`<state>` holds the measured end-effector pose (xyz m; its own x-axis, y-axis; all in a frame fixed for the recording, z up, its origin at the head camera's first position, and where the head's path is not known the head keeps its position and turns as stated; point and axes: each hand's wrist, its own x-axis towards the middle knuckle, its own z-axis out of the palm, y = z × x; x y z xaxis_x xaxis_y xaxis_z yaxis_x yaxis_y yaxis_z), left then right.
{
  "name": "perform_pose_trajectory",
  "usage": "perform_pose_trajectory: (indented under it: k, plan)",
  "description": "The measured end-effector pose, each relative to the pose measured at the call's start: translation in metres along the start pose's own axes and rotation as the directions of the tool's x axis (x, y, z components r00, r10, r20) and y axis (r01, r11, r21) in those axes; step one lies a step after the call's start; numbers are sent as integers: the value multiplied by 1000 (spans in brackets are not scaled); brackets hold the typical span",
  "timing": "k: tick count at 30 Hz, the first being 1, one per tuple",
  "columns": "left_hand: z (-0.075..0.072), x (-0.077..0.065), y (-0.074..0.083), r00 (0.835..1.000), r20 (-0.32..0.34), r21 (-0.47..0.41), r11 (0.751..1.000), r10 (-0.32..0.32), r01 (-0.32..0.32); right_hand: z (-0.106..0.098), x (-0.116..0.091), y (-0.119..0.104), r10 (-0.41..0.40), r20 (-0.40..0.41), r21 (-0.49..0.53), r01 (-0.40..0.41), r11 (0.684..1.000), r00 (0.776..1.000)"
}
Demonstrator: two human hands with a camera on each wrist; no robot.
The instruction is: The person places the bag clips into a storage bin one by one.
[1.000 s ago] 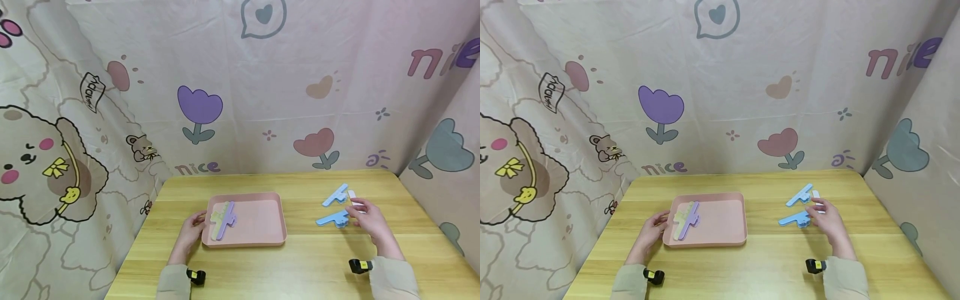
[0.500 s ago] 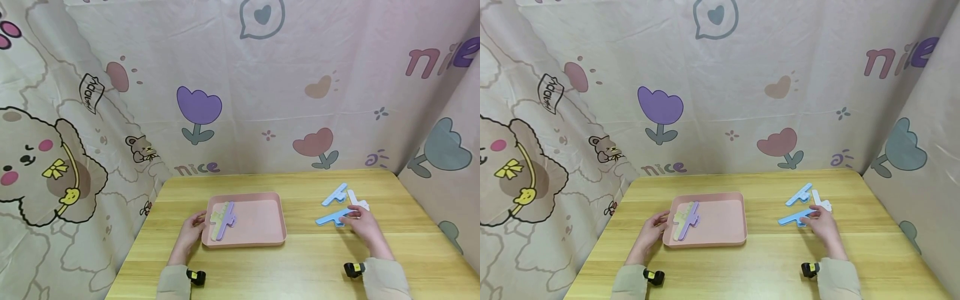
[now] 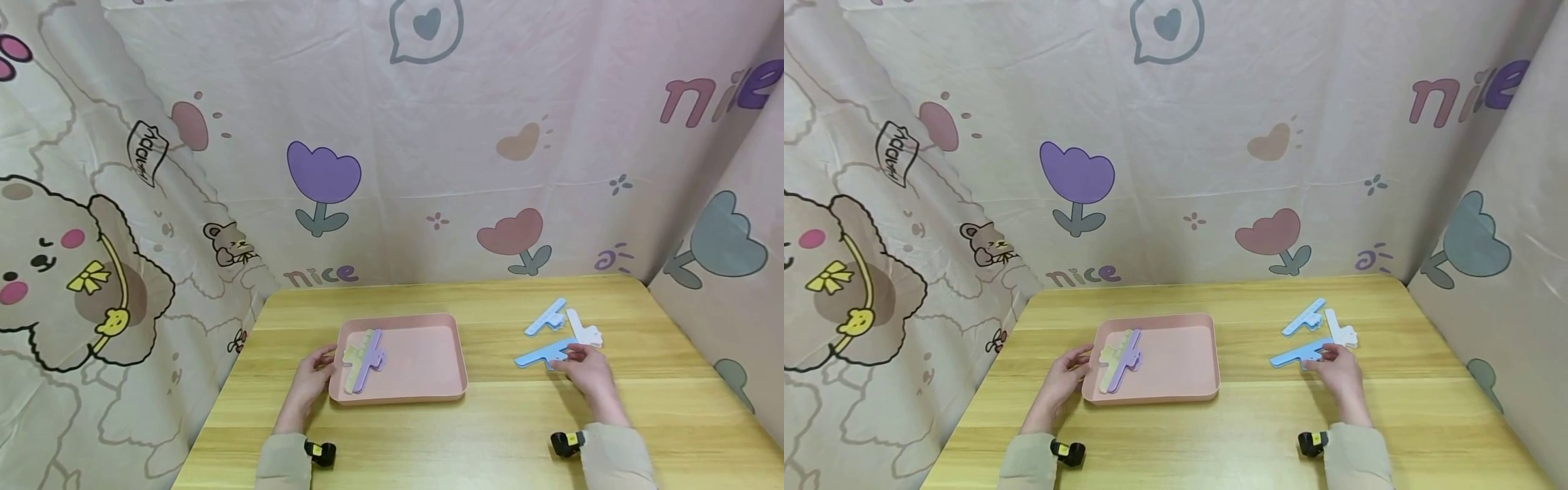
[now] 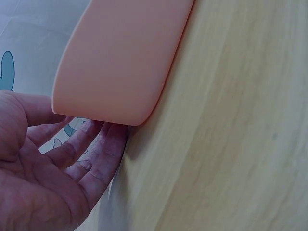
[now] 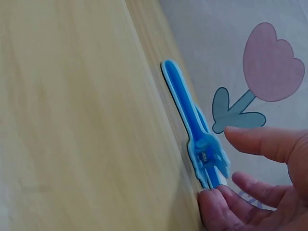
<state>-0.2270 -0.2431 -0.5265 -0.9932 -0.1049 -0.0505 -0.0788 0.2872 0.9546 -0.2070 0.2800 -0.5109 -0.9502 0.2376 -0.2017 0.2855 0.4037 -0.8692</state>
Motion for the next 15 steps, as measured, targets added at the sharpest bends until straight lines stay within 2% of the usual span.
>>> perform_pose_trajectory:
  k: [4, 15]
  plan:
    - [0, 0, 1, 1000, 6, -6, 1000, -9, 9, 4, 0, 0, 20, -34, -16, -20, 1000, 999]
    - [0, -1, 1, 1000, 5, -12, 1000, -10, 10, 14, 2, -5, -11, -118, -91, 1, 996, 993]
